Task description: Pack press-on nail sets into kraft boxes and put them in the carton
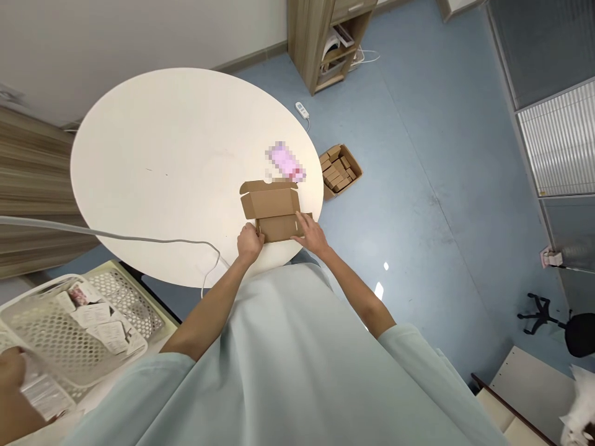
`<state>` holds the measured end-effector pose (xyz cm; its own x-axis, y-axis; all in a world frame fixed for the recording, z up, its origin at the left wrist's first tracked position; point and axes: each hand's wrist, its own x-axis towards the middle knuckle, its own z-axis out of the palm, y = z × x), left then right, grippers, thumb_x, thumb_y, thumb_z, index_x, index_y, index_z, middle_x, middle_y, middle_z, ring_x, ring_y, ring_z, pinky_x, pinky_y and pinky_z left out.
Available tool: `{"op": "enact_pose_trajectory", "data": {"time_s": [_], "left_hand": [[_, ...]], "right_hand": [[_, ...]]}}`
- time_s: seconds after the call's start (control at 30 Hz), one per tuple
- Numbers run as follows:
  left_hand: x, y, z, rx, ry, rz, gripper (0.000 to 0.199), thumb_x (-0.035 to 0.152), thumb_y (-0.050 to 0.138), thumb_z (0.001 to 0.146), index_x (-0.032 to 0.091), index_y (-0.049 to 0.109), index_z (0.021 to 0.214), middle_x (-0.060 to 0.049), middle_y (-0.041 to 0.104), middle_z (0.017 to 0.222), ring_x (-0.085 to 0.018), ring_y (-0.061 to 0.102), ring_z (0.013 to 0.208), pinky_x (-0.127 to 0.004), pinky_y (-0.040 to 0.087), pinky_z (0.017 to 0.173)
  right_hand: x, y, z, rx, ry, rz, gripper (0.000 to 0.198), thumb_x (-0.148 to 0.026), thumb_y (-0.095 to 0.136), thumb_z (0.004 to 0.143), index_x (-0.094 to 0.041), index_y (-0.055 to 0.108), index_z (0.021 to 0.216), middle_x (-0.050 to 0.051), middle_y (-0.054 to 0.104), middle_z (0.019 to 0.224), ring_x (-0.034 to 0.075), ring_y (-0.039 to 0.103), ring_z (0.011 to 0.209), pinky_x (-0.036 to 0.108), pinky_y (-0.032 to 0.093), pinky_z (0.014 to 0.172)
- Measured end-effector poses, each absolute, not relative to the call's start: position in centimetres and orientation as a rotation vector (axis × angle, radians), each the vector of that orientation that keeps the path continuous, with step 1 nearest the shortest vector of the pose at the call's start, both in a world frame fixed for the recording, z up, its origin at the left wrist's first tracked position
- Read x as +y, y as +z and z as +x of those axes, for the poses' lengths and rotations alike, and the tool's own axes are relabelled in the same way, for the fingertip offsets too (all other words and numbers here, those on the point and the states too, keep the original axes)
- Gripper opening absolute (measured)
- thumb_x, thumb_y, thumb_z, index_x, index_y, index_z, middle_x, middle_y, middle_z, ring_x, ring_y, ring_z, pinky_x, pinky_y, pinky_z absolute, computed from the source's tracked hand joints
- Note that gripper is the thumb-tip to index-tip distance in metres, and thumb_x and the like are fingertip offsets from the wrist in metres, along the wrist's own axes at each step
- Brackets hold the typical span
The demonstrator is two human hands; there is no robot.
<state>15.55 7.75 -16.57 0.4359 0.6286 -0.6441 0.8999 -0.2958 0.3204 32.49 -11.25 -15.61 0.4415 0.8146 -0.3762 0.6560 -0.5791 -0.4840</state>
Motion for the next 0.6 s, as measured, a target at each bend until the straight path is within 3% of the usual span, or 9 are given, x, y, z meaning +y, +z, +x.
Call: {"op": "enact_pose_trajectory", "data": {"time_s": [0.13, 0.27, 0.43, 0.6], "left_hand": [[7.7, -16.7, 15.6, 1.283, -0.535, 2.058, 0.018, 0.023, 0.055, 0.096, 0.022, 0.053, 0.114, -0.018, 0.069, 0.117, -0.038, 0.07, 0.102, -0.049, 0.055, 0.084], [7.6, -16.7, 15.6, 1.283, -0.532, 2.056, 0.018, 0.023, 0.053, 0.096, 0.022, 0.053, 0.115, -0.018, 0.069, 0.117, -0.038, 0.07, 0.103, -0.049, 0.055, 0.085], [7.5, -16.8, 15.5, 1.315, -0.511, 2.027, 0.023, 0.023, 0.056, 0.094, 0.023, 0.054, 0.116, -0.018, 0.069, 0.116, -0.039, 0.069, 0.106, -0.05, 0.056, 0.084], [7.1, -16.8, 15.7, 1.321, -0.501, 2.036, 0.022, 0.023, 0.057, 0.093, 0.022, 0.054, 0.115, -0.019, 0.068, 0.116, -0.039, 0.069, 0.106, -0.05, 0.055, 0.085]], "right_hand": [[-12.7, -16.0, 33.0, -0.799, 0.765, -2.61, 0.056, -0.037, 0.052, 0.111, -0.013, 0.044, 0.161, 0.023, 0.06, 0.149, 0.032, 0.057, 0.142, 0.045, 0.054, 0.113], [-12.4, -16.6, 32.9, -0.661, 0.919, -2.612, 0.028, -0.029, 0.044, 0.111, -0.017, 0.059, 0.131, 0.014, 0.072, 0.123, 0.026, 0.069, 0.113, 0.037, 0.056, 0.094], [-11.3, -16.2, 32.0, -0.759, 0.898, -2.603, 0.021, -0.027, 0.038, 0.113, -0.02, 0.057, 0.12, 0.011, 0.071, 0.116, 0.023, 0.069, 0.095, 0.032, 0.052, 0.081], [-10.1, -15.7, 30.8, -0.899, 0.905, -2.586, 0.023, -0.034, 0.044, 0.114, -0.021, 0.056, 0.128, 0.011, 0.068, 0.127, 0.022, 0.07, 0.098, 0.032, 0.055, 0.082]]}}
